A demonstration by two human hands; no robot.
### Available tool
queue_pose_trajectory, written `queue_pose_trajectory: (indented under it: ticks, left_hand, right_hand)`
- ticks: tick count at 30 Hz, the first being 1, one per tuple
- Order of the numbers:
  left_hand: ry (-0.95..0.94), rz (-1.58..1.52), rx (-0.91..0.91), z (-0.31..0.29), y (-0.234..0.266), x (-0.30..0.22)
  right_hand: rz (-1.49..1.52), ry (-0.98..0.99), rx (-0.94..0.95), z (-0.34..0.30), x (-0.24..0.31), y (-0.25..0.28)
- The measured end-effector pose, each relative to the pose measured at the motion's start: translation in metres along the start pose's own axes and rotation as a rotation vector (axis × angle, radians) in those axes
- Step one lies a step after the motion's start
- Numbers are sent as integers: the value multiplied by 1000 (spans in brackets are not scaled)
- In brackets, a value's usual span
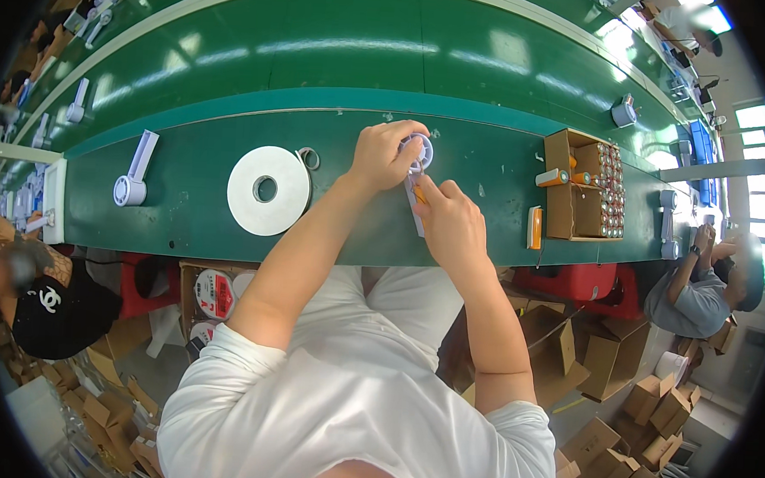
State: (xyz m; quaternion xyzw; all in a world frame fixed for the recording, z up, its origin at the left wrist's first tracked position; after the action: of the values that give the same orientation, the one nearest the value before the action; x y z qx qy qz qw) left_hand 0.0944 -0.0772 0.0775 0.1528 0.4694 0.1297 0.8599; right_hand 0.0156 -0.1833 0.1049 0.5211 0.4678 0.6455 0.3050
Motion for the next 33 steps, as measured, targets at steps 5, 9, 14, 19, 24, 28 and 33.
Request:
queue_pose_trajectory:
  ticks: [5, 9, 14, 19, 24, 28, 33]
  left_hand:
    - [-18, 8, -6, -1, 0, -2]
    - [2, -7, 7, -3, -1, -1]
    - [5, 1, 3, -4, -1, 0]
    - [-19, -2, 10, -2, -6, -3]
    - [27, -25, -2, 5, 0, -1]
    - [99, 176, -297, -1, 35, 22]
    - [168, 414, -230, -10, 14, 1]
  right_hand:
    - [24, 24, 54, 4, -8, -13]
    - [111, -20, 18, 0, -10, -10]
    - [481, -256, -190, -24, -32, -14]
    - [575, -449, -199, -26, -50, -32]
    - [546, -288, -233, -5, -48, -22]
    - [865, -328, -575, -20, -127, -12]
    - [700, -299, -660, -41, -141, -7]
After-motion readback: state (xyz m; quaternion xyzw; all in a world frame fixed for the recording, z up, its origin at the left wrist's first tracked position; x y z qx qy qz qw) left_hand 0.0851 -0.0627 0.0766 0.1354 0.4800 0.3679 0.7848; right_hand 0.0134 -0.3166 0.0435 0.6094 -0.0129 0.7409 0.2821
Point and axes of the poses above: each hand's wrist, its own z-axis towards the middle knuckle, its own y-axis out of the back of the hand, x = y × z, the point moved 10 cm from there along z, towards the middle knuckle
